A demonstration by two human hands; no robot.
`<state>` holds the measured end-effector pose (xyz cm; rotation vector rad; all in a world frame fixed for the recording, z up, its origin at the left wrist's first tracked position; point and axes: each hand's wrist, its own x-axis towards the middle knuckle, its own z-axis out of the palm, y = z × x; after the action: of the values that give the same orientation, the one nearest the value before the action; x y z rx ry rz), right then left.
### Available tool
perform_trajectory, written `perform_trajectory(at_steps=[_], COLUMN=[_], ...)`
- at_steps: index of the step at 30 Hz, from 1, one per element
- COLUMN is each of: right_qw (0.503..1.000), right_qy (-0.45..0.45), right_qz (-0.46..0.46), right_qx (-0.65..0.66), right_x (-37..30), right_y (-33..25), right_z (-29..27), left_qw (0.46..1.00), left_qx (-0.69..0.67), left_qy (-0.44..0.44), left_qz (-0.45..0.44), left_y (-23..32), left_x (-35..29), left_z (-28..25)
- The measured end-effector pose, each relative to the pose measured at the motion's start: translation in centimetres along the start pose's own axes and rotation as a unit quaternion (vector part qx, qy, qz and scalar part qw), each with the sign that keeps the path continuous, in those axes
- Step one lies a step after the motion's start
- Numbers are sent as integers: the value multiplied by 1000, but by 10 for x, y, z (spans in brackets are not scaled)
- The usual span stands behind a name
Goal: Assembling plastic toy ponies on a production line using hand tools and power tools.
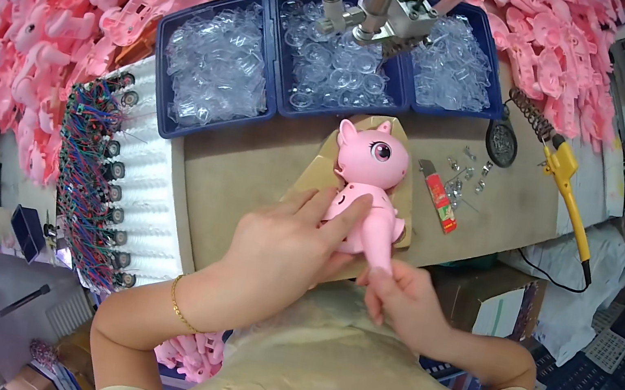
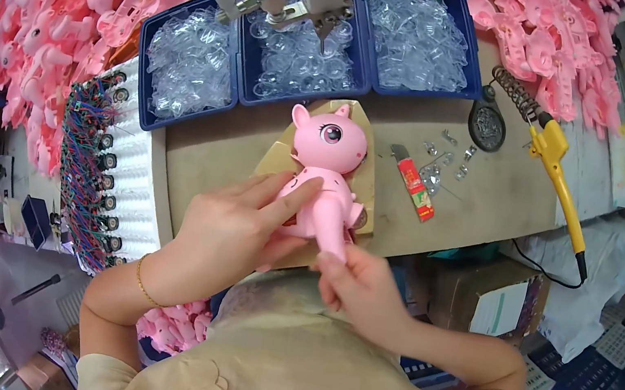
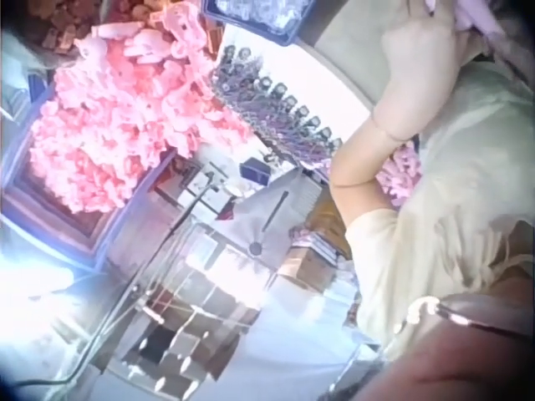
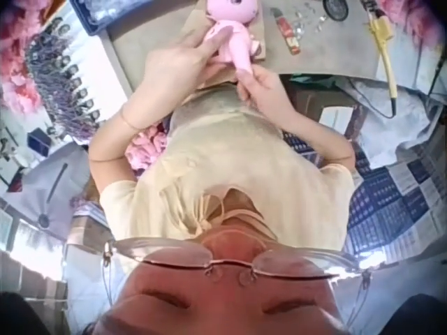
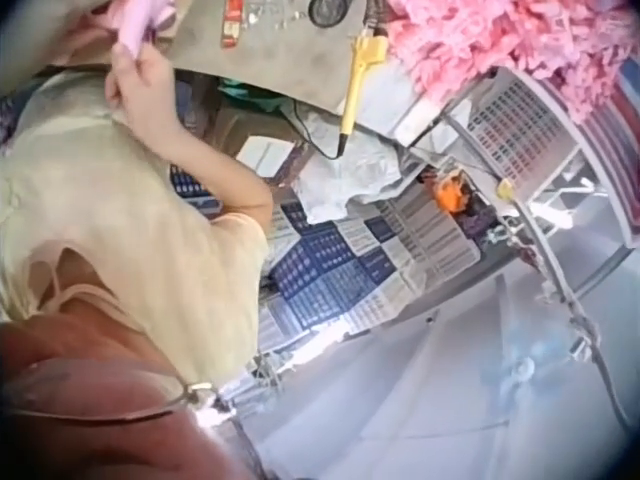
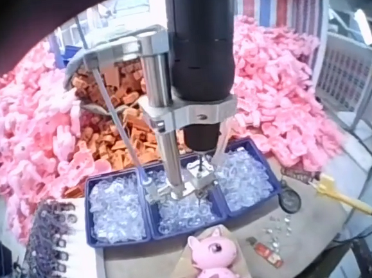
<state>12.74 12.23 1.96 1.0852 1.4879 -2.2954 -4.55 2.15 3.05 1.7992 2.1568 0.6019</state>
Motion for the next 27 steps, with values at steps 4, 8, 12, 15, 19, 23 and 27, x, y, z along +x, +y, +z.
perform_trajectory(at_steps=[4, 8, 12, 15, 19, 23, 27], right_qw=[995, 936, 736, 748, 715, 703, 731], right_qy=[-57, 24, 156, 75, 112, 105, 104], right_qz=[45, -79, -415, -401, -343, -389, -408], right_qx=[-72, -342, -512, -524, -599, -586, -537], right_x=[-1, -1, 84, 118, 110, 121, 124], right_y=[-11, -66, -94, -91, -93, -90, -87], right_z=[-13, -27, -17, -22, -14, -16, -22], left_qw=[999, 997, 996, 996, 992, 992, 986], left_qx=[47, 65, 90, 84, 119, 125, 141], left_qy=[19, -7, 11, 15, -19, -2, 34], left_qz=[14, -36, 2, 5, 44, 21, 81], left_y=[3, 8, 5, 4, 5, 7, -3], left_x=[3, -1, -3, -1, 2, 2, 6], left_z=[6, 10, 18, 19, 14, 19, 18])
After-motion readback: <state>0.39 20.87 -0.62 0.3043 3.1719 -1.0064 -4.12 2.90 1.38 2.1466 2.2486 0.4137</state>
